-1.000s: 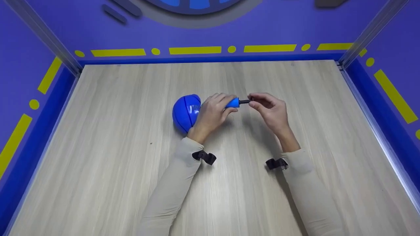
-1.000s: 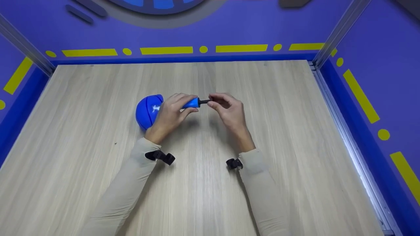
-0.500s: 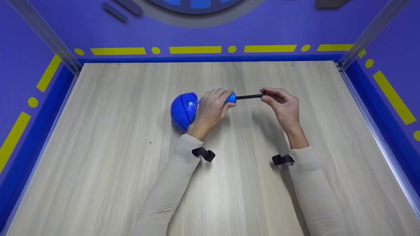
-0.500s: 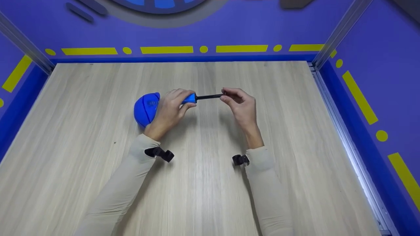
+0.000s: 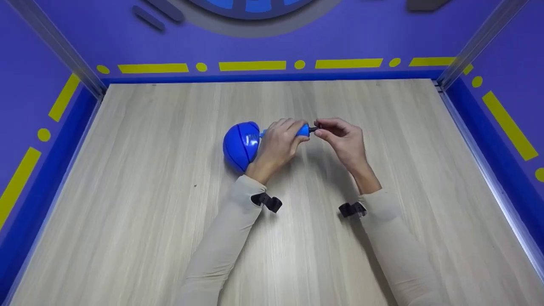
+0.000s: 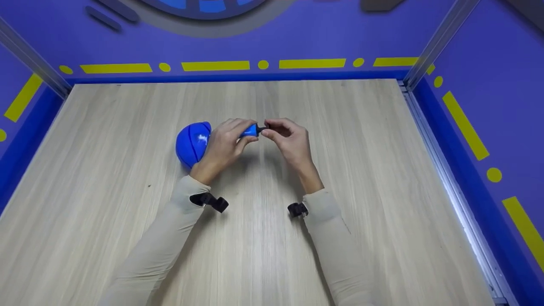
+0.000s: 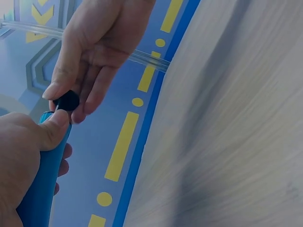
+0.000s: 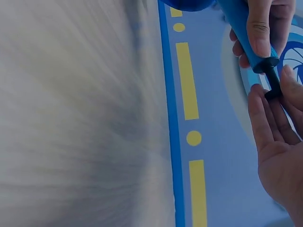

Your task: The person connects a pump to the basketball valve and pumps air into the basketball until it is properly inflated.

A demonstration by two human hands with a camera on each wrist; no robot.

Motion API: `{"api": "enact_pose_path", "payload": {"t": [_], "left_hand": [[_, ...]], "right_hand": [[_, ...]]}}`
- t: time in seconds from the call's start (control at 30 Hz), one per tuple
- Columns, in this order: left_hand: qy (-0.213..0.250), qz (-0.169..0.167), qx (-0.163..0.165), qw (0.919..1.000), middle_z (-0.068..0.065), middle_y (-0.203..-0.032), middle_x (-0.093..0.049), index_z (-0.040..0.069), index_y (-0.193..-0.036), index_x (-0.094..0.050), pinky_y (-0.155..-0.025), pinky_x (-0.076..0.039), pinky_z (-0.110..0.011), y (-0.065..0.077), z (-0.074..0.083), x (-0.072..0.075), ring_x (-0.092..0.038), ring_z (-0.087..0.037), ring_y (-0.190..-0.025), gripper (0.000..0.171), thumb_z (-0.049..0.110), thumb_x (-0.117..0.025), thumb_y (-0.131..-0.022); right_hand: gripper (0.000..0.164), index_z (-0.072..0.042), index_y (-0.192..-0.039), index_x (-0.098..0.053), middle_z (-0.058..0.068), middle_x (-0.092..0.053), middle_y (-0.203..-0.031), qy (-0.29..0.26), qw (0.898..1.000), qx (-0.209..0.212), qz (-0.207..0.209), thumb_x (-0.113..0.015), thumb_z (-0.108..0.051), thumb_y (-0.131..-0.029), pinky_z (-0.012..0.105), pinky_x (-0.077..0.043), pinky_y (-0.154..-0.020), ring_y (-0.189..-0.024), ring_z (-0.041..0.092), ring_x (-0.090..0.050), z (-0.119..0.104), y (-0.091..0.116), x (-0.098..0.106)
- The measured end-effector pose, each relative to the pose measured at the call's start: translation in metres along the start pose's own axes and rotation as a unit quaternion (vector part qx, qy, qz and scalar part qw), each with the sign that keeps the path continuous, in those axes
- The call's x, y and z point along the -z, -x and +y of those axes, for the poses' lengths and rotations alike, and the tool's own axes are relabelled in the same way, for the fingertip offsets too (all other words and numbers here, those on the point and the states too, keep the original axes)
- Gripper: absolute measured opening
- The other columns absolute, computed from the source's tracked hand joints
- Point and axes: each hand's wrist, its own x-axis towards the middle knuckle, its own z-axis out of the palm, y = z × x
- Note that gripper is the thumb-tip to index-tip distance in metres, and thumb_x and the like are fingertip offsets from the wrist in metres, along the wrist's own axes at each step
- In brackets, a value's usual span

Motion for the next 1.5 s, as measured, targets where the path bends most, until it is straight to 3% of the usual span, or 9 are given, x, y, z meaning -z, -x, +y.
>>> {"api": "enact_pose_path", "payload": {"t": [0.27,0.4,0.63,0.83,1.07,1.23,1.5], "left_hand": [[0.014,-0.002,-0.009,0.9999,-0.009,-0.119,-0.075,0.006,-0.128,-0.072,-0.094,-0.055,-0.042,0.004,-0.007,0.003,-0.069,-0.027,-0.108,0.038,0.034,-0.068,-0.104],[0.02,0.009,-0.002,0.9998,-0.01,-0.119,-0.075,0.005,-0.127,-0.073,-0.094,-0.056,-0.043,0.007,-0.013,0.006,-0.07,-0.028,-0.109,0.035,0.029,-0.072,-0.102],[0.021,0.015,-0.004,0.9997,-0.01,-0.118,-0.075,0.005,-0.126,-0.073,-0.093,-0.056,-0.042,0.008,-0.017,0.01,-0.07,-0.028,-0.108,0.036,0.033,-0.069,-0.104],[0.018,0.019,0.001,0.9997,-0.01,-0.117,-0.075,0.004,-0.125,-0.073,-0.093,-0.056,-0.041,0.007,-0.01,0.007,-0.069,-0.028,-0.107,0.035,0.032,-0.068,-0.105],[0.014,0.009,0.014,0.9998,-0.01,-0.118,-0.075,0.003,-0.127,-0.073,-0.095,-0.055,-0.04,0.008,-0.001,0.001,-0.069,-0.027,-0.108,0.036,0.032,-0.069,-0.105],[0.021,0.01,0.012,0.9997,-0.011,-0.118,-0.075,0.003,-0.128,-0.073,-0.098,-0.054,-0.041,0.008,0.002,-0.002,-0.069,-0.028,-0.108,0.037,0.032,-0.068,-0.105],[0.041,0.015,-0.021,0.9988,-0.01,-0.114,-0.075,0.004,-0.125,-0.074,-0.091,-0.055,-0.042,0.007,-0.003,-0.001,-0.069,-0.028,-0.103,0.037,0.033,-0.069,-0.103]], "right_hand": [[0.027,0.008,-0.12,-0.075,0.023,-0.075,-0.117,0.027,0.999,0.009,-0.019,-0.078,0.005,-0.094,0.031,-0.059,-0.091,-0.105,0.023,-0.074,-0.003,0.002,0.013],[0.026,0.009,-0.12,-0.075,0.022,-0.075,-0.118,0.022,1.0,-0.004,0.015,-0.077,0.004,-0.094,0.029,-0.058,-0.091,-0.106,0.022,-0.074,-0.004,0.002,0.032],[0.028,0.014,-0.119,-0.073,0.02,-0.076,-0.115,-0.042,0.997,-0.036,0.061,-0.078,0.008,-0.092,0.031,-0.058,-0.092,-0.107,0.024,-0.074,-0.003,0.001,0.058],[0.027,0.01,-0.119,-0.074,0.022,-0.075,-0.118,-0.024,0.998,-0.029,0.056,-0.079,0.005,-0.093,0.03,-0.058,-0.092,-0.108,0.025,-0.074,0.001,0.005,0.05],[0.028,0.012,-0.119,-0.073,0.026,-0.074,-0.118,0.008,0.999,-0.029,0.043,-0.078,0.009,-0.092,0.028,-0.058,-0.09,-0.105,0.018,-0.074,0.006,0.009,0.02],[0.027,0.015,-0.119,-0.071,0.03,-0.072,-0.118,-0.001,0.999,-0.031,0.023,-0.075,0.012,-0.093,0.03,-0.058,-0.092,-0.104,0.018,-0.074,-0.001,0.01,0.001],[0.026,0.008,-0.12,-0.075,0.024,-0.074,-0.116,0.022,1.0,0.0,-0.022,-0.077,0.007,-0.094,0.031,-0.06,-0.089,-0.104,0.022,-0.074,0.0,0.01,0.014]]}}
